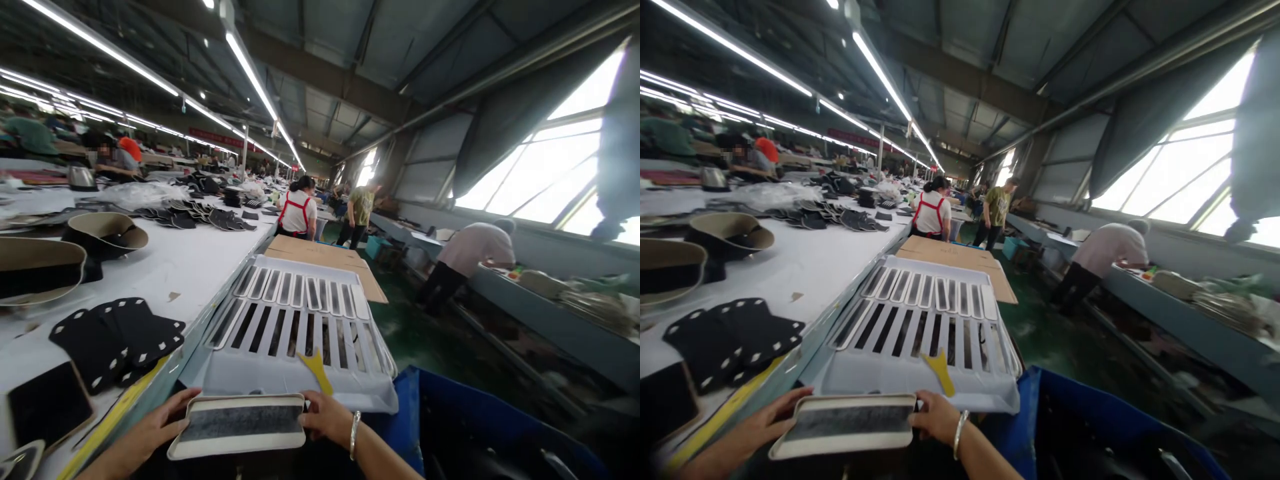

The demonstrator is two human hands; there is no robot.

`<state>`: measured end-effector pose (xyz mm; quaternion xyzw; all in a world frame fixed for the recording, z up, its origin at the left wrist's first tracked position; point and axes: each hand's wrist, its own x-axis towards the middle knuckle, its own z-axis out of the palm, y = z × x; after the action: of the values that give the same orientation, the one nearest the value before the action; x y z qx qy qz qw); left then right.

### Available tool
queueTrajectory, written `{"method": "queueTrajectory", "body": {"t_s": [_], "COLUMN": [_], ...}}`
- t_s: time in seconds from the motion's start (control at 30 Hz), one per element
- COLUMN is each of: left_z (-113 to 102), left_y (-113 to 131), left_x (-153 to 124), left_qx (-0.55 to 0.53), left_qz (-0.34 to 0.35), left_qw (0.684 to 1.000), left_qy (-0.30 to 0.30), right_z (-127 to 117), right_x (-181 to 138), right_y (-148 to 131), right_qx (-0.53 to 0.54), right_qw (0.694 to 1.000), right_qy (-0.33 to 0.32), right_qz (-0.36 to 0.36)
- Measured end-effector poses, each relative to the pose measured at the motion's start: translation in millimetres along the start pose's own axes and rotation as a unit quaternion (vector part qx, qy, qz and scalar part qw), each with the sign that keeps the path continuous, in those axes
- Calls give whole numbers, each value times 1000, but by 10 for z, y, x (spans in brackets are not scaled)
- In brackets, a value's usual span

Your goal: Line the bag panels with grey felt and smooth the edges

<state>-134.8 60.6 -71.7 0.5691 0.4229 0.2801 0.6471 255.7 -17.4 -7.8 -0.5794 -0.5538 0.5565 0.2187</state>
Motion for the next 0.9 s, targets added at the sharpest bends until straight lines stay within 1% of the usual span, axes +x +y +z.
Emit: {"method": "queueTrajectory", "body": {"t_s": [0.07,0.13,0.23,0.33,0.43,0.5,0.57,0.63,0.67,0.7,0.8,0.9], "left_z": [-10,14,57,74,87,109,157,248,313,389,666,916], "left_y": [-71,-68,35,156,240,292,366,473,536,601,777,886], "left_x": [30,12,-48,-119,-190,-213,-191,-110,-45,34,317,561], "left_qx": [1,0,6,27,51,75,143,257,308,333,348,360], "left_qz": [13,24,17,11,29,42,56,90,114,131,160,175], "left_qw": [1000,1000,1000,999,997,995,986,959,942,932,924,915], "left_qy": [10,11,14,39,45,53,69,79,73,60,3,-59], "right_z": [21,67,145,201,225,215,188,153,136,121,85,57], "right_x": [-5,-26,-69,-112,-135,-127,-103,-68,-45,-18,79,166], "right_y": [18,31,39,35,30,27,7,-48,-91,-141,-304,-410], "right_qx": [3,-8,-45,-76,-110,-126,-167,-211,-227,-241,-297,-335], "right_qw": [1000,998,993,989,982,979,971,957,950,945,925,913], "right_qy": [21,60,101,111,141,148,152,160,163,163,153,130], "right_qz": [-7,-15,-34,-57,-56,-57,-82,-119,-136,-149,-178,-192]}}
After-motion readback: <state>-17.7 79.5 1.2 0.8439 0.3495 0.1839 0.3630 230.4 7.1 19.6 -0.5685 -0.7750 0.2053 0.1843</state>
